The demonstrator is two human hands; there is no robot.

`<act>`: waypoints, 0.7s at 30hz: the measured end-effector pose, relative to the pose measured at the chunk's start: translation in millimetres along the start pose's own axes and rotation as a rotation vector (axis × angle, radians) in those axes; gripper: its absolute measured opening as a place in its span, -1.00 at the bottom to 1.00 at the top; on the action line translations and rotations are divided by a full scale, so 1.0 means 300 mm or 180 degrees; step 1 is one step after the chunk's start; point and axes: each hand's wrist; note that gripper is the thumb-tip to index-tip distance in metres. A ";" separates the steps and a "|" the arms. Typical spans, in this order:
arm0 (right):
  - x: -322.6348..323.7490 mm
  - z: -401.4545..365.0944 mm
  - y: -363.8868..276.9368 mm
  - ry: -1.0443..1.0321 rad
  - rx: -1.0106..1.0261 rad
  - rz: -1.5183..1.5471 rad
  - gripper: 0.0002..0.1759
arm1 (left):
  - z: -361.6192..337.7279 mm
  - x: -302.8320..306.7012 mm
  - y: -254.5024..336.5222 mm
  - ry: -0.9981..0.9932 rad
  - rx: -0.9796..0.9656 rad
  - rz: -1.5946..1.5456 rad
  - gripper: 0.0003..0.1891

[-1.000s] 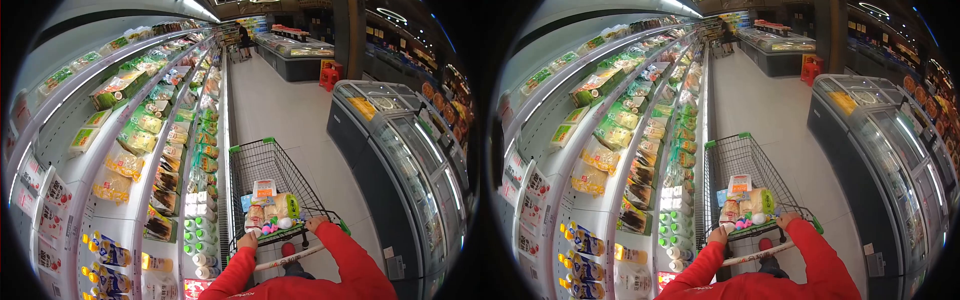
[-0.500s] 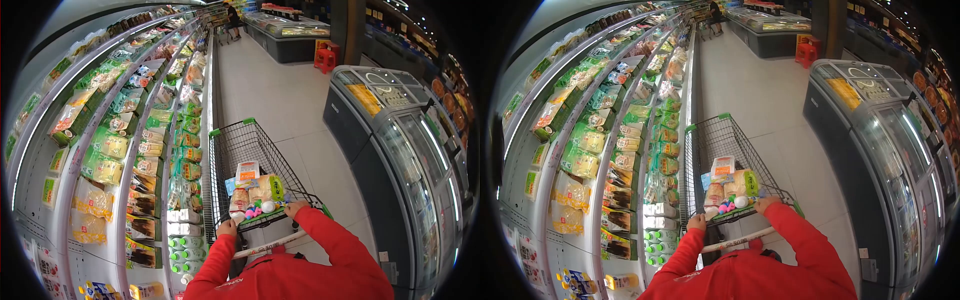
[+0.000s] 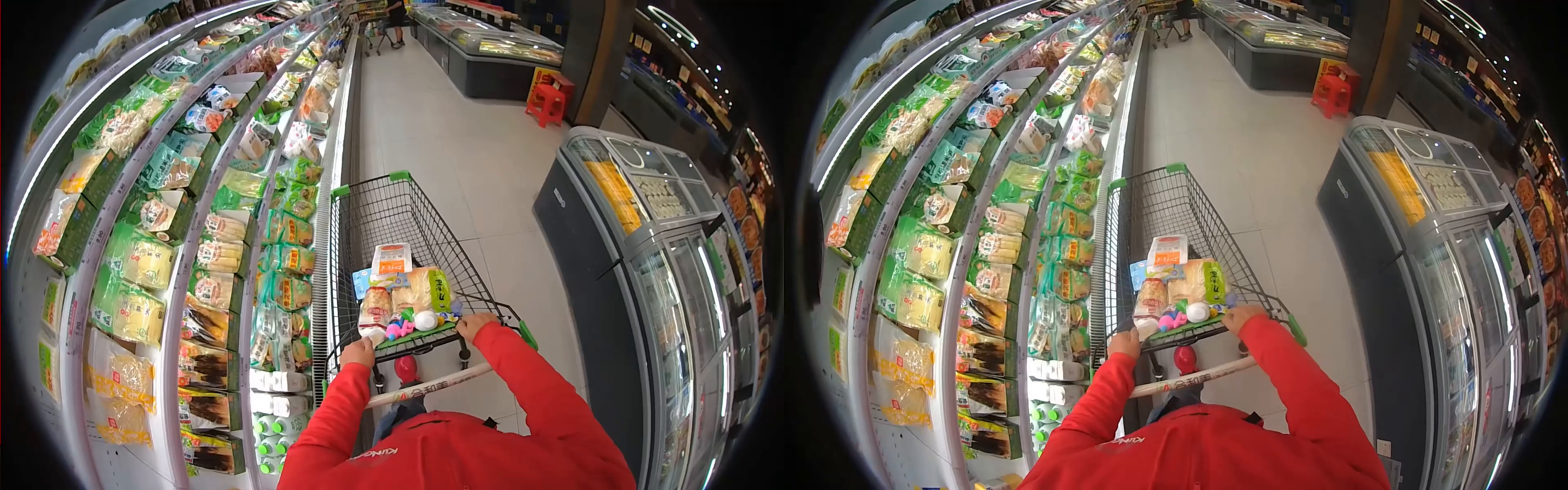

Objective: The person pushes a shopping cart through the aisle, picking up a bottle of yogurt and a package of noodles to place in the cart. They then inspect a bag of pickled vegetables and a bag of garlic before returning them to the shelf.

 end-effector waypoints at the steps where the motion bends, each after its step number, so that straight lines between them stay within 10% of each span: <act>1: -0.006 0.068 0.016 -0.0014 0.0001 -0.0059 -0.55 | 0.046 0.008 0.035 -0.0103 0.0074 0.0122 -0.47; 21: 0.053 1.008 0.140 0.0171 -0.0171 -0.0038 -0.64 | 0.948 -0.061 0.381 -0.0534 -0.0101 0.0116 -0.41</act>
Point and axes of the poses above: each hand's wrist, its own z-axis towards the middle knuckle, its own x-axis out of the back of the hand, y = z × x, and after that the axes turned 10 degrees about y, right-handed
